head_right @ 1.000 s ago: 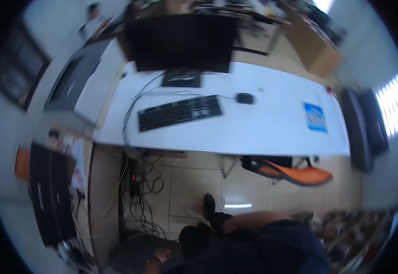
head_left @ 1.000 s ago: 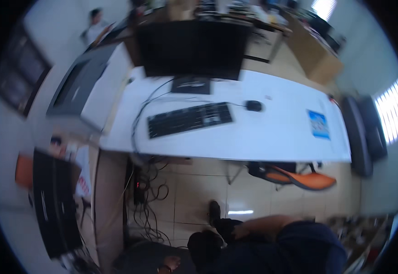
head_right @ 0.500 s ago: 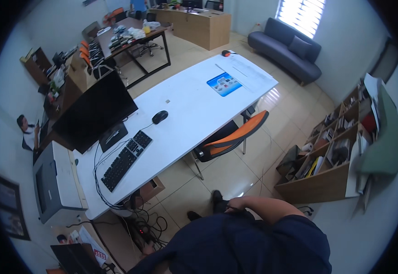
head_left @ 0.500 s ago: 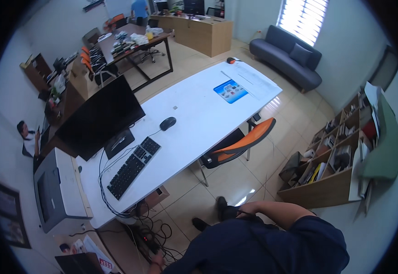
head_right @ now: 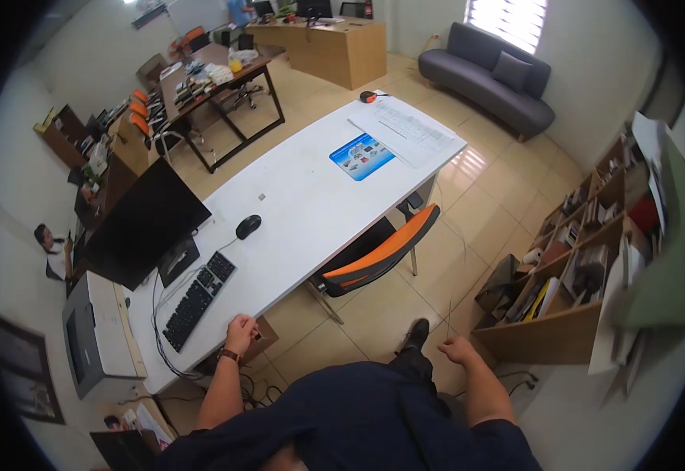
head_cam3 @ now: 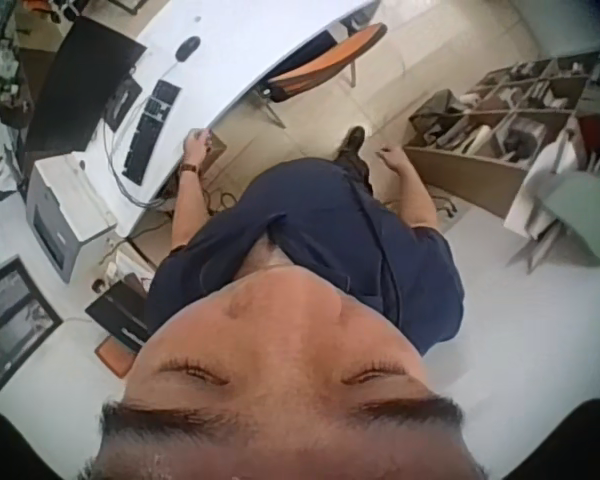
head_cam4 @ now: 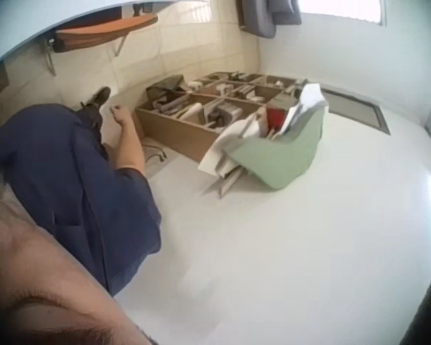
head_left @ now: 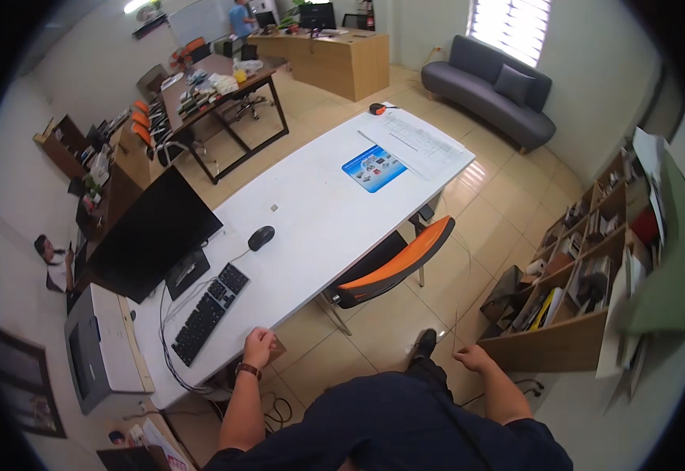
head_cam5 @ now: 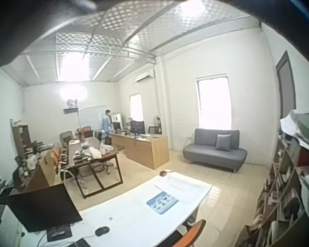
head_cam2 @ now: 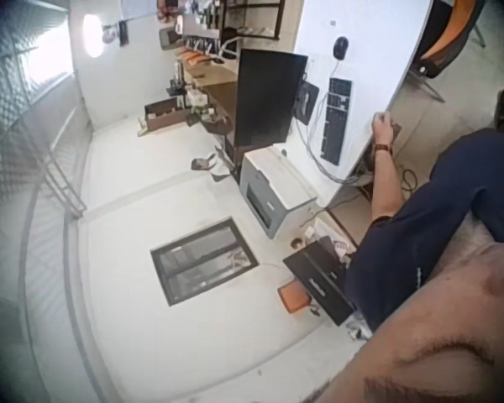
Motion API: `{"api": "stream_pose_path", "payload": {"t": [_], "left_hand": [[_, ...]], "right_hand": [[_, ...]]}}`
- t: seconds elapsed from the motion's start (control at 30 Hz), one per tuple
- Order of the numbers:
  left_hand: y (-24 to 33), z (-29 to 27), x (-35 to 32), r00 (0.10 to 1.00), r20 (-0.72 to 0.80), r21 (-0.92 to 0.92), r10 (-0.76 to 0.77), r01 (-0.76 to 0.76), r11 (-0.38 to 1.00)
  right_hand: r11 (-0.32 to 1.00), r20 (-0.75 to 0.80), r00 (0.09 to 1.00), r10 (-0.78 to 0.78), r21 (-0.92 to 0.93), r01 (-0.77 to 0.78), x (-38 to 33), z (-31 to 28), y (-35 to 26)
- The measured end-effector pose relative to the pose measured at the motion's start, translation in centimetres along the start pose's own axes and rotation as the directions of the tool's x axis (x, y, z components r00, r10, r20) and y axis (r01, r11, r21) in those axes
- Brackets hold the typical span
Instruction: Organizing an office workspace by moving a grey divider panel, managing computer cables, and arranging office chairs.
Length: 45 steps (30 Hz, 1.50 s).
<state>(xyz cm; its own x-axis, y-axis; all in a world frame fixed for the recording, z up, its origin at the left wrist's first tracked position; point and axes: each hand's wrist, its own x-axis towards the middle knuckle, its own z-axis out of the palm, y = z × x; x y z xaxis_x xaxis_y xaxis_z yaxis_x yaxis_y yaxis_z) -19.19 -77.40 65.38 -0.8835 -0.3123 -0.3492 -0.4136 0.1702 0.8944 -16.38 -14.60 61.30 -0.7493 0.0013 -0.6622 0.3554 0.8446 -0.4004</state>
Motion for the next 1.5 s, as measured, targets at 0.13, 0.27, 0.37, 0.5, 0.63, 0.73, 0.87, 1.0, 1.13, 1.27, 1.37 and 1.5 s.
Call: {"api": "stream_pose_path", "payload": {"t": [0.13,0.27,0.37,0.5,0.63,0.73,0.87,1.0,1.13,1.27,1.37,1.5], "left_hand": [[2.4,6.4,-0.3,0.998,-0.069,0.074,0.005,0.000,0.997],[4.0,11.4,0.4,0.943,-0.302,0.340,0.142,-0.032,0.940],[2.5,11.7,-1.8,0.879,-0.465,0.251,0.108,0.014,0.968],[3.2,12.2,-3.3,0.901,-0.433,0.173,-0.029,0.114,0.978],[2.9,9.2,-3.2,0.894,-0.447,0.282,-0.010,0.151,0.948],[1.9,3.2,-7.7,0.778,-0.628,0.357,0.022,0.263,0.896],[0.1,-7.0,-6.8,0.642,-0.767,0.358,-0.009,0.439,0.824],[-4.9,-20.0,-6.6,0.445,-0.895,0.282,0.042,0.489,0.825],[-4.6,-29.6,-3.4,0.472,-0.882,0.286,-0.005,0.545,0.788],[-7.6,-36.9,-0.2,0.632,-0.774,0.464,0.039,0.524,0.714],[-9.2,-39.8,5.3,0.724,-0.689,0.540,0.017,0.498,0.678],[-9.3,-39.4,10.0,0.835,-0.536,0.709,0.120,0.368,0.602]], "right_hand": [[0.890,0.012,0.972,0.234,0.400,-0.219,4.6,-3.5,10.4],[0.986,-0.461,0.872,0.167,0.088,-0.142,7.5,-6.7,20.7],[0.976,-0.505,0.838,0.207,0.045,-0.214,12.5,-13.5,20.5],[0.959,-0.752,0.655,0.077,0.237,0.158,20.1,-23.5,19.1],[0.833,-0.135,0.958,0.254,0.534,-0.146,24.9,-35.1,15.5],[0.926,-0.824,0.540,-0.173,0.051,0.374,22.8,-33.6,-4.6],[0.812,-0.766,0.487,-0.420,-0.078,0.578,18.8,-31.7,-16.8],[0.649,-0.521,0.495,-0.695,-0.161,0.743,16.0,-21.5,-33.3],[0.610,-0.292,0.535,-0.793,-0.366,0.703,15.8,-11.3,-47.2],[0.388,0.000,0.475,-0.880,-0.577,0.719,17.9,-2.9,-59.5],[0.412,0.040,0.553,-0.833,-0.622,0.666,22.0,0.6,-64.0],[0.450,0.059,0.659,-0.750,-0.685,0.574,25.6,4.4,-67.3]]}}
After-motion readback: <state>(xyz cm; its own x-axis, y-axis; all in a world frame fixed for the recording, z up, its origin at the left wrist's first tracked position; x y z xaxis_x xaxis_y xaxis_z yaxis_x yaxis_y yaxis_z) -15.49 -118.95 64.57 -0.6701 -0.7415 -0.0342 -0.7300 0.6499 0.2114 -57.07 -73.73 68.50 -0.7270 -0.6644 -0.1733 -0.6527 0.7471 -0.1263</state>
